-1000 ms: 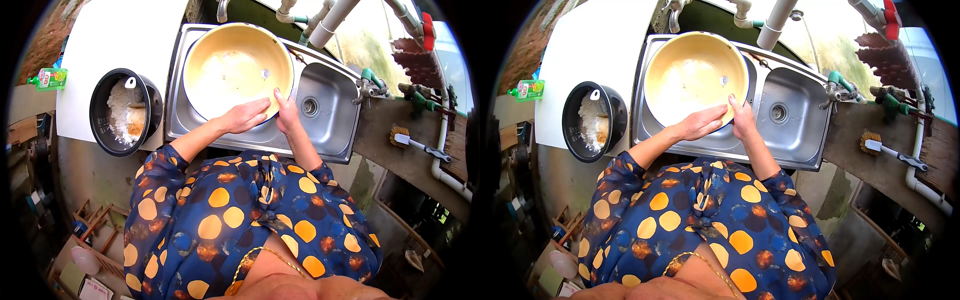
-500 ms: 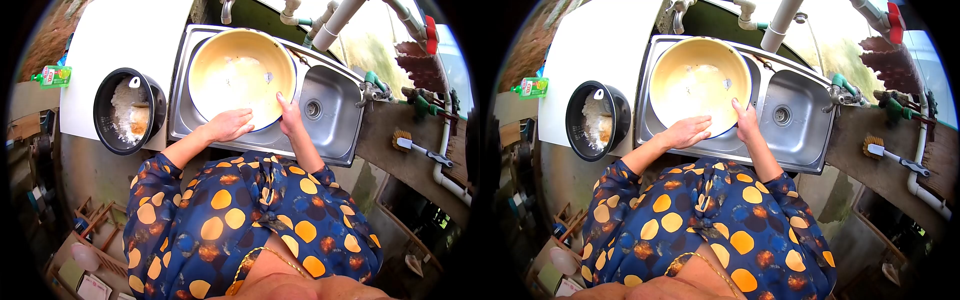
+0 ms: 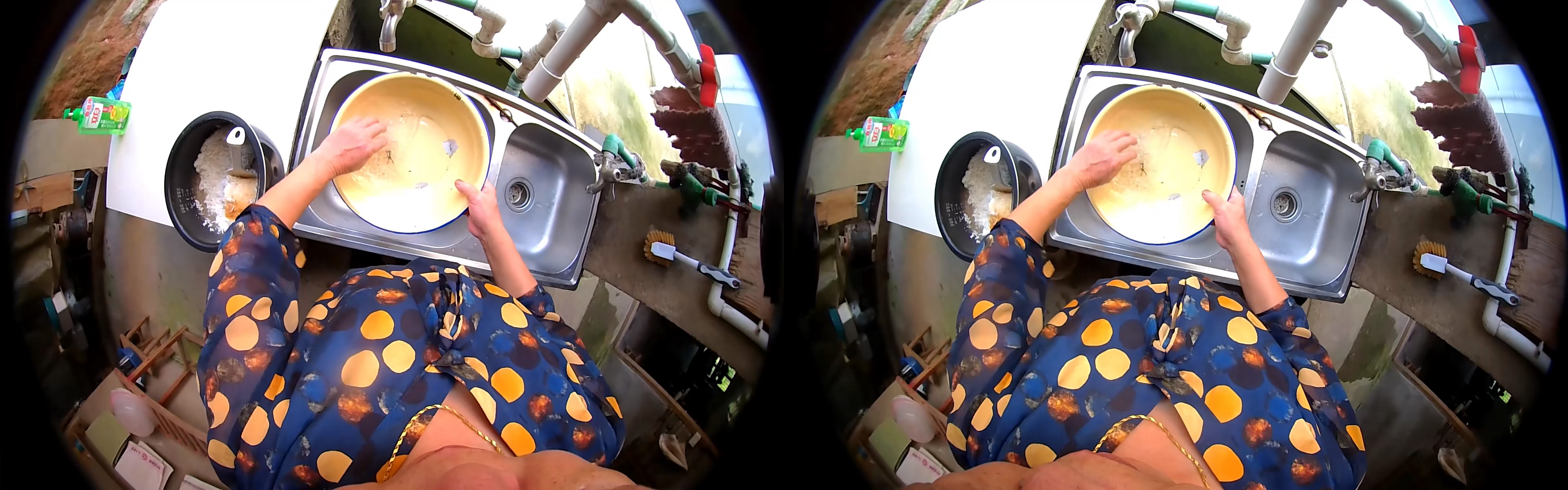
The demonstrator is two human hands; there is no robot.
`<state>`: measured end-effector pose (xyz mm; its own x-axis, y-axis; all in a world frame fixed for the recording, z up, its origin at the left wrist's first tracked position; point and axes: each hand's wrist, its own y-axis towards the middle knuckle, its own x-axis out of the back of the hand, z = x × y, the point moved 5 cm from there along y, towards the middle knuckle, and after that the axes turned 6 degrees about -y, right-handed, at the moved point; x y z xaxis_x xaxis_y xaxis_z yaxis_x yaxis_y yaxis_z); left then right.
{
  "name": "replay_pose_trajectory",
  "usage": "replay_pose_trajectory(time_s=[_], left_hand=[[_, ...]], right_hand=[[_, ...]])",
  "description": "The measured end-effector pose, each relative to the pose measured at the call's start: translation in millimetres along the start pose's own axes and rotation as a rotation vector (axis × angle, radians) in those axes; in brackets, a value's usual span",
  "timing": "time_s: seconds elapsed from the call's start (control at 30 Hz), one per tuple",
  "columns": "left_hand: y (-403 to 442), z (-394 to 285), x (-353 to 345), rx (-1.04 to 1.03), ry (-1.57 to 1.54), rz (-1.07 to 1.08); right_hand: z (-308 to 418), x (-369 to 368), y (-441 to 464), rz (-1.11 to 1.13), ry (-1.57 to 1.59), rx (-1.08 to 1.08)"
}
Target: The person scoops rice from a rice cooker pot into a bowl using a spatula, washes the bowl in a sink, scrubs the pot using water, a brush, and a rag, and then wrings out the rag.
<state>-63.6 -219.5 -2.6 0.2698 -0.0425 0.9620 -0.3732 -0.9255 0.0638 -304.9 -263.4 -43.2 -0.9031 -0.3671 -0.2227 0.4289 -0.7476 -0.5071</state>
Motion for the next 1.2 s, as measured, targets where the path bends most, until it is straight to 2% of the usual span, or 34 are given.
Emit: replay_pose_trajectory(time_s=[0.03, 0.07, 0.13, 0.2, 0.27, 0.33, 0.4, 0.47, 0.53, 0.57, 0.6, 0.67, 0.7, 0.73, 0.8, 0.83, 0.87, 0.93, 0.97, 1.0, 1.07, 1.2], left_hand=[[5.7, 1.8, 12.2, -0.055, 0.074, -0.115], [6.3, 7.3, 10.6, -0.054, 0.077, -0.114], [8.0, 15.3, 5.0, -0.048, 0.407, -0.133], [2.7, 5.5, -10.9, -0.007, 0.452, -0.124], [-7.0, 5.7, -23.9, 0.175, 0.544, -0.016], [-13.1, 6.4, -32.2, 0.22, 0.495, 0.067], [-22.3, 12.7, -47.1, 0.289, 0.139, 0.272], [-22.8, 12.3, -43.8, 0.288, 0.167, 0.19], [-21.9, 3.3, -39.6, 0.291, -0.007, 0.116], [-19.9, -1.3, -29.2, 0.166, -0.005, -0.043], [-15.7, 4.0, -20.4, 0.166, -0.005, -0.042], [-8.4, 8.4, 1.4, -0.021, 0.466, -0.207], [-10.0, 10.3, -4.7, 0.051, 0.427, -0.116], [-12.1, 5.9, -10.6, 0.049, 0.428, -0.121], [-22.9, 6.3, -31.6, 0.303, 0.197, -0.022], [-24.8, -1.1, -41.1, 0.401, 0.063, 0.111], [-20.6, -3.6, -55.7, 0.525, -0.179, 0.332], [-11.7, 1.0, -33.4, 0.547, -0.354, -0.073], [-5.9, 18.5, -27.3, 0.523, -0.273, -0.32], [3.0, 27.1, -15.9, 0.57, -0.178, -0.36], [23.1, 28.7, -11.5, 0.444, -0.112, -0.477], [62.1, -8.9, -26.7, 0.35, 0.008, -0.517]], right_hand=[[0.5, 0.0, -1.2, 0.008, -0.003, 0.01], [1.4, -0.8, -2.4, 0.011, -0.001, 0.011], [4.5, -1.2, -2.0, -0.006, 0.011, -0.019], [4.5, -0.7, 1.1, -0.006, 0.016, -0.015], [1.3, -6.6, 3.0, 0.0, 0.024, -0.016], [1.2, -7.6, 1.5, -0.001, -0.023, -0.009], [-5.1, -8.5, 0.9, -0.007, 0.001, -0.03], [-9.6, -8.9, 2.5, -0.008, 0.02, -0.045], [-11.6, -4.5, 4.7, -0.057, 0.049, -0.051], [-11.4, -1.0, 6.1, -0.058, 0.048, -0.053], [-7.7, 0.5, 8.3, -0.024, 0.05, -0.046], [-2.4, -2.3, 9.5, 0.006, 0.051, -0.037], [0.3, -6.3, 10.1, -0.005, 0.056, -0.039], [2.6, -9.1, 11.6, -0.017, 0.062, -0.04], [-1.6, -11.0, 17.3, -0.022, 0.069, -0.036], [-3.1, -12.9, 18.9, -0.027, 0.079, -0.036], [-3.8, -13.3, 19.8, -0.029, 0.083, -0.033], [-8.8, -12.7, 17.4, -0.03, 0.091, -0.127], [-9.4, -12.4, 15.7, -0.041, 0.093, -0.124], [-8.5, -14.8, 13.6, -0.024, 0.124, -0.126], [-7.1, -19.8, 12.9, -0.003, 0.145, -0.126], [-0.3, -30.3, 13.8, 0.043, 0.136, -0.108]])
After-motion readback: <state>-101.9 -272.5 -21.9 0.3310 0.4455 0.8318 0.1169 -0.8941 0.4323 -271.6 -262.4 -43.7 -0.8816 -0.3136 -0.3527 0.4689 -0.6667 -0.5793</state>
